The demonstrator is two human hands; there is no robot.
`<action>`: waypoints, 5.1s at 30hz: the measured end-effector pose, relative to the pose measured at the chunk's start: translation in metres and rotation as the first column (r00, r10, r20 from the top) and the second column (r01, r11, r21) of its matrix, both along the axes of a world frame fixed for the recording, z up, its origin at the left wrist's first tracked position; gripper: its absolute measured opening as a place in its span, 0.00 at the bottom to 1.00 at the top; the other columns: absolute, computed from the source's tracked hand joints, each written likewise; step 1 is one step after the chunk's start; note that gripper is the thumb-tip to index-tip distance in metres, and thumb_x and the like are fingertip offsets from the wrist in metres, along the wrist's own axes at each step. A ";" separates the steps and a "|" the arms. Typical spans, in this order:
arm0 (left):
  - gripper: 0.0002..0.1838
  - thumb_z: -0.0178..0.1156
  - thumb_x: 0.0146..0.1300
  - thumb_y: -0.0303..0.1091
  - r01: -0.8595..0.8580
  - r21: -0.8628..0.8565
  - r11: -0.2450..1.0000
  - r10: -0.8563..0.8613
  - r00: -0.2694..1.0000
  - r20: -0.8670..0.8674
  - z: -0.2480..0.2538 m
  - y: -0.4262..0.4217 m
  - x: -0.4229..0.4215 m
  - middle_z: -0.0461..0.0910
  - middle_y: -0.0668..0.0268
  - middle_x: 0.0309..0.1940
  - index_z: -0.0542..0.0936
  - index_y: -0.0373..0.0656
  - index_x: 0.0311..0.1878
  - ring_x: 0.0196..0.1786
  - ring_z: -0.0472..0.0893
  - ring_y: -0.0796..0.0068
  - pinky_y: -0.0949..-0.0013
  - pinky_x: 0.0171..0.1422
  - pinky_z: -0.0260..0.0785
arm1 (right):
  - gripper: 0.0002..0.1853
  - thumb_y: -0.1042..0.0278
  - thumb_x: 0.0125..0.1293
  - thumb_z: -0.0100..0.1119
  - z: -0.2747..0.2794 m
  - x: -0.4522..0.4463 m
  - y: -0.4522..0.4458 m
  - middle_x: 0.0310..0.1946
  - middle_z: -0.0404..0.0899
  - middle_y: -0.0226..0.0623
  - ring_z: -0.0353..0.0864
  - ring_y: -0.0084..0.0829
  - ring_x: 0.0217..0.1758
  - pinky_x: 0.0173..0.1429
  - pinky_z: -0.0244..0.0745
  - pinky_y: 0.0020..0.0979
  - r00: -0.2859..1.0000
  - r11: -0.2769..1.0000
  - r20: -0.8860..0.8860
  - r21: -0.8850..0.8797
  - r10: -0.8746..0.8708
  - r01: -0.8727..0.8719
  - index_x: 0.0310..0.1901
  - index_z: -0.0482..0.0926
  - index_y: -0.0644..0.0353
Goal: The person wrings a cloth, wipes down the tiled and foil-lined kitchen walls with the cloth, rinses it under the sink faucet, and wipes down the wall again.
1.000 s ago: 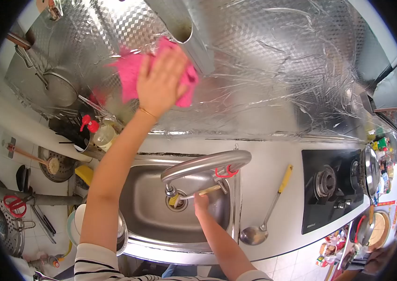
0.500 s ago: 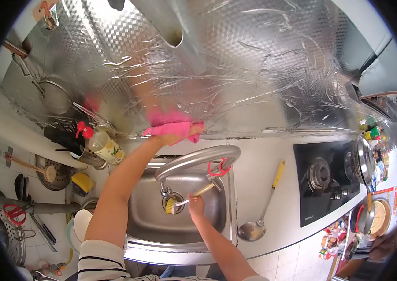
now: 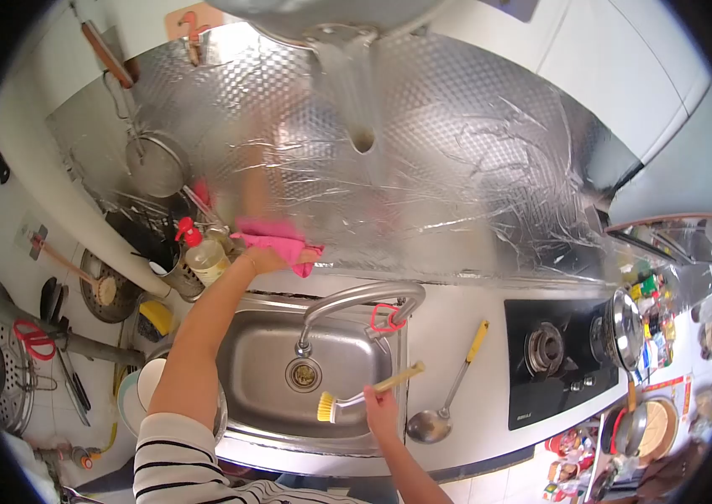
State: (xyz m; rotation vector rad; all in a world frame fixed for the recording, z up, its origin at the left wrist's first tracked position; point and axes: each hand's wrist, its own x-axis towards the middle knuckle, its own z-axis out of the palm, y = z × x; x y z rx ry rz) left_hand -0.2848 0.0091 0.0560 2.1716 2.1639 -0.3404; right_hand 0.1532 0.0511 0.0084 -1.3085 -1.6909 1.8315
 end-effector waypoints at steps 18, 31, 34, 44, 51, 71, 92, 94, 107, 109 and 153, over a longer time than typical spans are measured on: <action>0.35 0.56 0.58 0.54 -0.013 0.866 0.500 0.254 0.958 -0.132 0.166 -0.008 -0.007 0.63 0.77 0.69 0.64 0.56 0.69 0.70 0.62 0.76 0.61 0.74 0.49 | 0.12 0.63 0.67 0.57 0.317 -0.173 0.005 0.26 0.69 0.26 0.65 0.18 0.30 0.35 0.64 0.24 0.741 0.695 -0.196 0.556 0.643 -0.456 0.41 0.75 0.65; 0.43 0.54 0.60 0.53 -0.462 0.808 -0.366 0.328 0.748 0.576 0.171 0.033 0.000 0.51 0.48 0.73 0.56 0.33 0.70 0.76 0.47 0.48 0.45 0.77 0.32 | 0.20 0.52 0.72 0.47 0.325 -0.320 0.031 0.32 0.75 0.52 0.75 0.52 0.35 0.39 0.68 0.43 0.723 0.396 -0.090 0.879 0.685 -0.266 0.38 0.73 0.66; 0.46 0.57 0.58 0.54 -0.503 0.772 -0.389 0.315 0.714 0.625 0.152 0.032 0.002 0.50 0.46 0.73 0.55 0.31 0.70 0.76 0.45 0.48 0.45 0.77 0.30 | 0.18 0.55 0.73 0.47 0.323 -0.322 0.032 0.29 0.75 0.40 0.73 0.29 0.32 0.39 0.69 0.31 0.743 0.363 0.016 0.865 0.669 -0.345 0.41 0.74 0.65; 0.49 0.60 0.54 0.54 -0.633 0.664 -0.399 0.343 0.569 0.748 0.075 0.031 0.005 0.48 0.48 0.73 0.54 0.28 0.69 0.77 0.42 0.50 0.49 0.78 0.26 | 0.16 0.57 0.68 0.57 0.327 -0.322 0.021 0.21 0.73 0.30 0.68 0.19 0.24 0.29 0.65 0.27 0.787 0.471 -0.116 0.850 0.606 -0.237 0.36 0.75 0.65; 0.50 0.61 0.53 0.52 -0.682 0.581 -0.444 0.156 0.579 0.800 0.064 0.041 0.019 0.45 0.47 0.74 0.50 0.28 0.70 0.77 0.42 0.50 0.49 0.78 0.27 | 0.18 0.52 0.56 0.66 0.324 -0.334 0.010 0.15 0.74 0.35 0.75 0.38 0.17 0.23 0.67 0.36 0.917 0.423 -0.164 0.906 0.363 -0.006 0.24 0.75 0.58; 0.54 0.65 0.54 0.45 -0.653 0.576 -0.492 0.048 0.640 0.767 0.041 0.046 0.038 0.39 0.43 0.74 0.41 0.29 0.71 0.76 0.40 0.44 0.48 0.78 0.29 | 0.15 0.55 0.58 0.62 0.323 -0.347 0.001 0.15 0.74 0.34 0.75 0.38 0.18 0.25 0.67 0.36 0.942 0.281 -0.108 0.960 0.317 0.015 0.24 0.75 0.57; 0.38 0.58 0.64 0.39 -0.866 0.223 -0.447 -0.270 0.368 0.890 -0.029 0.072 0.049 0.50 0.46 0.66 0.48 0.31 0.66 0.68 0.55 0.50 0.55 0.72 0.47 | 0.30 0.36 0.57 0.60 0.301 -0.317 0.015 0.23 0.79 0.45 0.81 0.49 0.28 0.30 0.71 0.45 0.919 0.182 0.214 0.941 0.331 -0.285 0.34 0.69 0.62; 0.35 0.59 0.62 0.37 -0.884 0.215 -0.414 -0.314 0.361 0.878 -0.033 0.072 0.054 0.54 0.49 0.63 0.52 0.33 0.64 0.64 0.58 0.52 0.56 0.68 0.51 | 0.28 0.38 0.57 0.61 0.293 -0.296 0.011 0.23 0.78 0.44 0.80 0.47 0.28 0.31 0.71 0.42 0.908 0.271 0.156 0.922 0.389 -0.275 0.34 0.70 0.61; 0.17 0.60 0.55 0.25 -0.995 -0.049 0.085 -0.126 -0.060 0.990 -0.034 -0.024 0.086 0.78 0.61 0.40 0.73 0.36 0.49 0.43 0.78 0.65 0.64 0.49 0.71 | 0.12 0.63 0.71 0.51 0.236 -0.126 0.022 0.27 0.77 0.33 0.76 0.23 0.29 0.37 0.72 0.25 0.798 0.797 -0.293 0.497 0.526 -0.343 0.35 0.73 0.63; 0.15 0.60 0.55 0.25 -0.988 0.148 0.035 0.051 0.150 0.987 -0.002 -0.047 0.123 0.79 0.58 0.38 0.74 0.34 0.47 0.42 0.78 0.67 0.64 0.48 0.71 | 0.11 0.64 0.71 0.51 0.240 -0.113 0.032 0.27 0.76 0.31 0.76 0.22 0.29 0.38 0.72 0.24 0.765 0.860 -0.425 0.395 0.483 -0.324 0.35 0.73 0.63; 0.07 0.60 0.63 0.32 -0.861 -0.497 -0.112 -0.064 -0.493 0.868 -0.046 -0.119 0.415 0.80 0.67 0.33 0.75 0.39 0.39 0.34 0.79 0.79 0.77 0.38 0.67 | 0.29 0.58 0.67 0.44 0.186 -0.197 0.293 0.73 0.55 0.23 0.52 0.22 0.75 0.77 0.43 0.35 0.877 -0.883 0.470 0.448 0.097 -0.142 0.70 0.61 0.48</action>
